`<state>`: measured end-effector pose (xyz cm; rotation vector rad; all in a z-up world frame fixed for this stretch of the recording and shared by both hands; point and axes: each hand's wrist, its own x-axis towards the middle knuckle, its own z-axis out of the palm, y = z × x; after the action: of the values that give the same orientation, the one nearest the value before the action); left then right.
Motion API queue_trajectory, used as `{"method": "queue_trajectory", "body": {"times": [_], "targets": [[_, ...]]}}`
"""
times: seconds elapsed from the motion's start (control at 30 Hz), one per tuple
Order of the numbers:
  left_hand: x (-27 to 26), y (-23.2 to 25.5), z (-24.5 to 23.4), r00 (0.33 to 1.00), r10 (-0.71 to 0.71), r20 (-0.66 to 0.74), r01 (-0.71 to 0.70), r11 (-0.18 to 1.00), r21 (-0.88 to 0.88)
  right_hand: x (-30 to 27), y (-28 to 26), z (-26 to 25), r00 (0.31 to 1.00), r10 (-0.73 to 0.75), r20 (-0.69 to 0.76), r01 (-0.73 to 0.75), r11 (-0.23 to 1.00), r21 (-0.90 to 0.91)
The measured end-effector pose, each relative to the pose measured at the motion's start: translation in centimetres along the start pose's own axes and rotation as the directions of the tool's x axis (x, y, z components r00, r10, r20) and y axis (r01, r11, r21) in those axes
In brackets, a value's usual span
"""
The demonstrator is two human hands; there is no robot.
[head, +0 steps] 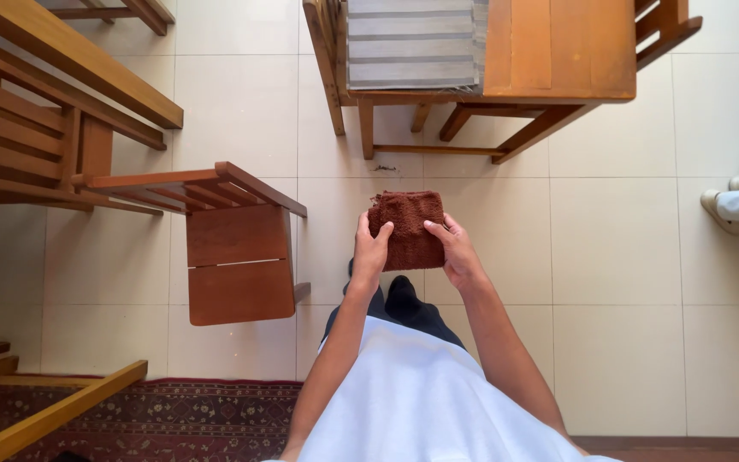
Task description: Wiping the seats and backrests of wooden chairs with a cloth in a restaurant.
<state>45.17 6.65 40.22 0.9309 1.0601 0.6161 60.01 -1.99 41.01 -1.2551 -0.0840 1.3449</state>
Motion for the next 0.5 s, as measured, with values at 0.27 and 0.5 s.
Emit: {"method": "queue_trajectory", "body": {"times": [0.27,0.5], "targets": [[7.1,2.3,0.4,0.999,-0.024,-0.032,0.027,0.997,0.076,7.3,-2.5,1.3,1.0,0.017,-0.011,-0.017,1.0,0.015],[15.4,5.8,1.1,0.999,-0.036,-0.011,0.037,0.995,0.096,13.6,-7.3,3.9,0.998,0.004,-0.069,-0.004,1.0,-0.003]]}}
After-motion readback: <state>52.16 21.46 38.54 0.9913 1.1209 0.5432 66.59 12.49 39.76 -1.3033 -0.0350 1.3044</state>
